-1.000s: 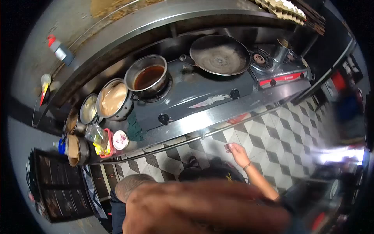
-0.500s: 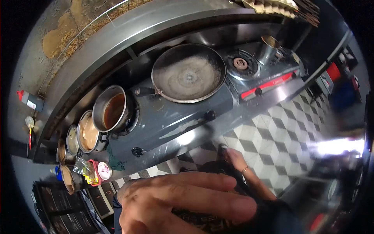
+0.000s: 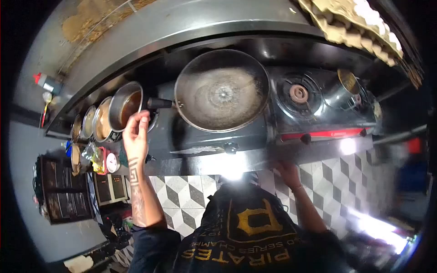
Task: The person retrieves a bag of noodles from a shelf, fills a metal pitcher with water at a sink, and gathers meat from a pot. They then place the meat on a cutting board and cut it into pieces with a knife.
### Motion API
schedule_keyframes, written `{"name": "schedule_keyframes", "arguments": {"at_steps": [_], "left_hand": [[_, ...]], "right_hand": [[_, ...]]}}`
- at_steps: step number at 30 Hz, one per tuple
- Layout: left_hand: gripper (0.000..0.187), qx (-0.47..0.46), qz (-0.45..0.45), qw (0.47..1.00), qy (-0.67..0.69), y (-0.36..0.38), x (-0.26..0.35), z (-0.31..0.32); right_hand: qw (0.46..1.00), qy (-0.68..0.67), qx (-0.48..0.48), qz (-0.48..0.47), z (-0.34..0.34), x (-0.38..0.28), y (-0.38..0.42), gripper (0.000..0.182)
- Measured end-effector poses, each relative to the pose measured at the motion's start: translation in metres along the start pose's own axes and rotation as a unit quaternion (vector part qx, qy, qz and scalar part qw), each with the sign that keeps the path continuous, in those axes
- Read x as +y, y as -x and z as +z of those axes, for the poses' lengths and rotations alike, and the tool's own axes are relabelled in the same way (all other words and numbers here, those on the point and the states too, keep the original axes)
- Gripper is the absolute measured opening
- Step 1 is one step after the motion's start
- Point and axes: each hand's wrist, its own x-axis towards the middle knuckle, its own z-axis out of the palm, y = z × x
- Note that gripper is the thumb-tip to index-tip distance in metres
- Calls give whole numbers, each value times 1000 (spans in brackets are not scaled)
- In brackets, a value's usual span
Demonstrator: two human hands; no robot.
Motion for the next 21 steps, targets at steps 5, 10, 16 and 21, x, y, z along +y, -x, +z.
{"name": "schedule_keyframes", "arguments": {"at_steps": [5,10,16,21], "left_hand": [[19,137,-185,973,-7,46,-128,-74],[30,230,-232,934,-143,44,-294,-160],[49,114,-341,878,-316,-12,-290,-198],[41,93,-329,879,-332,-19,-346,-240]], "right_hand": [[994,37,53,-87,17,-6,-58,30],[985,69,81,-136,46,16,-89,49],[988,88,73,-103,65,-18,-89,59],[985,107,133,36,73,-35,-89,60]]}}
